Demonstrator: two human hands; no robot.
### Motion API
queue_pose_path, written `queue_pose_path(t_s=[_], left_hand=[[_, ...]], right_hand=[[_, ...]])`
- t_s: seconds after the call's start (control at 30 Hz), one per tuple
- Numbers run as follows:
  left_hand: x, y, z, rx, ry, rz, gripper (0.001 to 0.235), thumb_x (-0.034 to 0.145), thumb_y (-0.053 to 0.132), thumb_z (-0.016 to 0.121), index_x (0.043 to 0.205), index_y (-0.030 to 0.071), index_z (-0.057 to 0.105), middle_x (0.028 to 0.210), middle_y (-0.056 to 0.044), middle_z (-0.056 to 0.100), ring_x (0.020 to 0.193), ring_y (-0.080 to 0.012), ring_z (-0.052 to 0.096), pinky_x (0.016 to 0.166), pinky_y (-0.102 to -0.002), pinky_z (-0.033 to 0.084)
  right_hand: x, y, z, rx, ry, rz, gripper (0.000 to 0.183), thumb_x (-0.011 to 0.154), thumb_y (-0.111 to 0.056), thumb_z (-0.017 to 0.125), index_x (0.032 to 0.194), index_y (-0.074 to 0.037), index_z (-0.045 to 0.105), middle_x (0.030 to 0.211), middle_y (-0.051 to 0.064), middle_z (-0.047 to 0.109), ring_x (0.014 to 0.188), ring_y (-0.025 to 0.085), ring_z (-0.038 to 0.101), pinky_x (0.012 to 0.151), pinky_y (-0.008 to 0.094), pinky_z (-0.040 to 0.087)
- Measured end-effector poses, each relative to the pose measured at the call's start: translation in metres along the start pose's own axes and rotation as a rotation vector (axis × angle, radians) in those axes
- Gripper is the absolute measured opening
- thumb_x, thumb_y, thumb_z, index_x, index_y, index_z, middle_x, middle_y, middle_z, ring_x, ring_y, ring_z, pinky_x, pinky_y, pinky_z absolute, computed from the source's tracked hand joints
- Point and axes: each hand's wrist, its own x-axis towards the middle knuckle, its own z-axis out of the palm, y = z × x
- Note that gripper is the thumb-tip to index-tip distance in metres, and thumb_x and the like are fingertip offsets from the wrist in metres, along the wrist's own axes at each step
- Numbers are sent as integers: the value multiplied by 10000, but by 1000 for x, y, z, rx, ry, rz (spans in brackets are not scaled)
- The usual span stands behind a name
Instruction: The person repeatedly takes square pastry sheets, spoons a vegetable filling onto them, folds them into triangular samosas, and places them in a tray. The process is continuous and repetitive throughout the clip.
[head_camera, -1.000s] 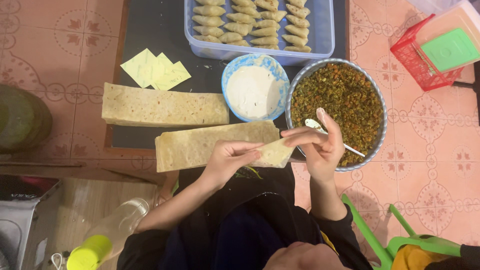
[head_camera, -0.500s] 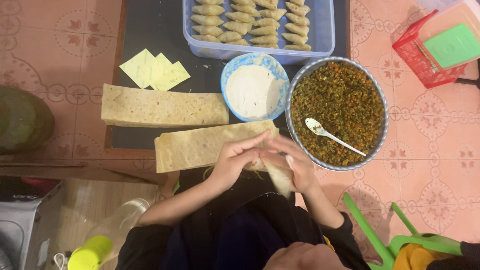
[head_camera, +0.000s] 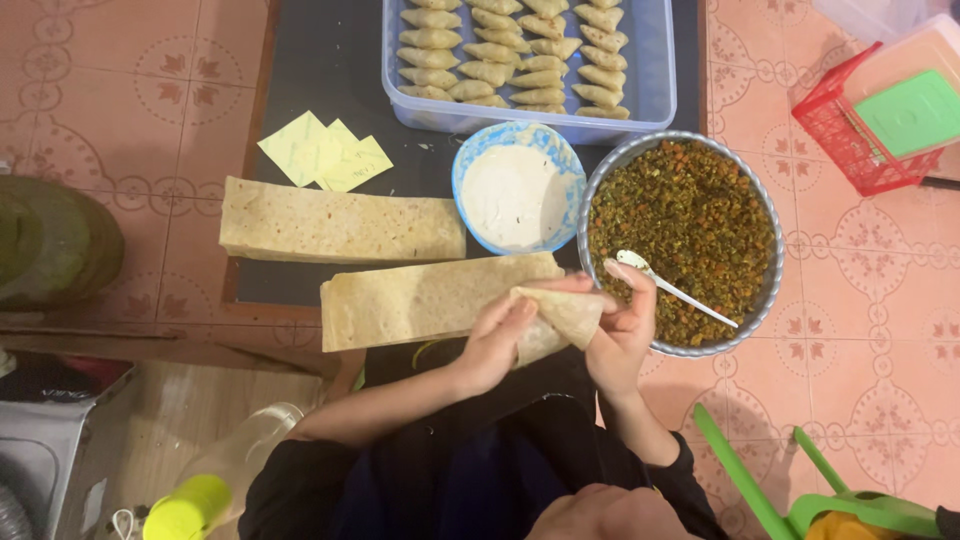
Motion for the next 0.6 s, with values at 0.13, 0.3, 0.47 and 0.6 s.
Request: queue_pose_path(t_s=[0.13, 0.3, 0.47, 0.6], left_hand=[[8, -17, -3, -194, 218, -28, 367, 1179, 280, 329, 1372, 2, 470, 1500, -243, 548, 1398, -329, 537, 1221, -477, 415], [15, -15, 0, -159, 216, 45, 386, 1185, 306, 312, 1390, 18, 466, 1465, -247, 559, 1390, -310, 550, 1230, -467, 416], [18, -8, 6, -298, 136, -96, 402, 1162, 344, 307, 1382, 40, 449, 1482, -232, 540, 1331, -306, 551, 1170, -481, 453], [20, -7, 7, -362, 126, -51, 297, 1195, 304, 341, 1331, 64, 450, 1454, -263, 560, 1337, -356, 565, 1171, -495, 464]], right_hand=[[8, -16, 12, -534, 45, -504, 735, 950, 101, 654, 1532, -80, 244, 1179, 180, 663, 1120, 246, 669, 1077, 395, 494], [-3, -15, 9, -94, -163, -357, 780, 1016, -199, 604, 1622, -79, 129, 1521, 175, 428, 1262, 309, 590, 1322, 565, 131], [-11, 10, -5, -1112, -245, -587, 690, 861, -378, 644, 1493, -178, 452, 1594, 218, 302, 1393, 667, 150, 1230, 688, 2], [-7, 16, -5, 147, -59, -584, 497, 946, -122, 762, 1379, -142, 518, 1584, 266, 437, 1252, 410, 646, 938, 526, 602]])
